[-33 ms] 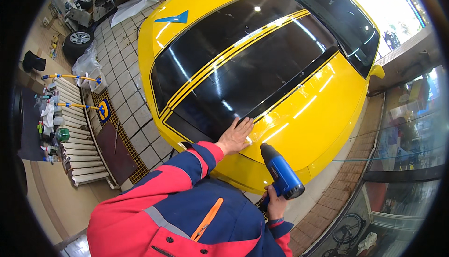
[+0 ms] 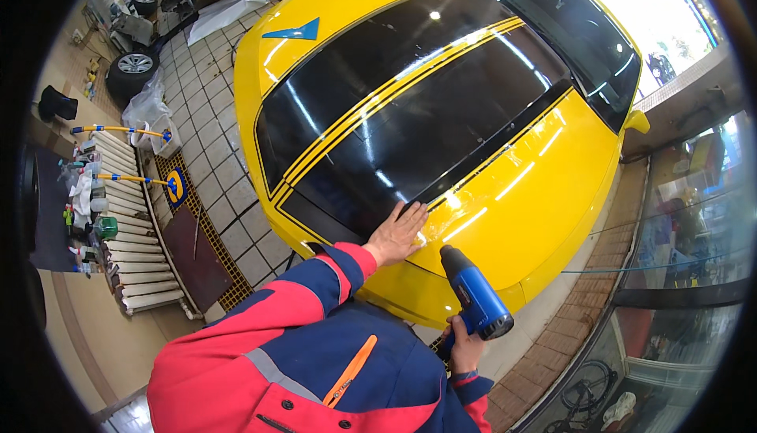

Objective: The person uses a heat gun and a blue squeegee to apply and smooth a black vinyl stripe along the hood of a yellow car. They heat the edges and press the stripe down, working along the length of the hood to conform the material to the surface.

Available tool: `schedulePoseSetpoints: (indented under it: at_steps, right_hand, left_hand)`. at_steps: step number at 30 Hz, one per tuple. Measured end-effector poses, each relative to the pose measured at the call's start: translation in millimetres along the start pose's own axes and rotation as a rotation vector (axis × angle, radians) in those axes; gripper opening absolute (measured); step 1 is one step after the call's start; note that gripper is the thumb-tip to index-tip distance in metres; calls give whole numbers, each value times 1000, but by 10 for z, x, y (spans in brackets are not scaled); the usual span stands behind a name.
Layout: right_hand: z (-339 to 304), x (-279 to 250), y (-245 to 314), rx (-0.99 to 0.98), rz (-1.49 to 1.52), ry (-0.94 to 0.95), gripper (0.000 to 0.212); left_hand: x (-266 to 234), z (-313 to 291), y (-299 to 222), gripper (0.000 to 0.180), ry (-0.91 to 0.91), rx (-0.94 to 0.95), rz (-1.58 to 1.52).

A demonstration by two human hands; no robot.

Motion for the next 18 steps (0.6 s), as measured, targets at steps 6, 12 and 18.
schedulePoseSetpoints:
  at_steps: [6, 12, 18]
  right_hand:
    - [-232, 212, -60, 65, 6, -9, 28]
    - [-452, 413, -69, 32, 75, -24, 21]
    - [-525, 442, -115, 90, 47, 34, 22]
  left_hand:
    - [0, -516, 182, 83, 35, 34, -168]
    - [-297, -327, 868, 83, -160, -89, -219]
    - [-395, -108, 1603, 86, -210, -217, -160]
Point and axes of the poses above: each hand's wrist, its own z-axis towards the middle knuckle, its own x-axis out of the palm, y = z × x, the point moved 2 cm from there along z, towards the middle knuckle, and after that the axes turned 11 degrees about -x, right-handed, at the moved point
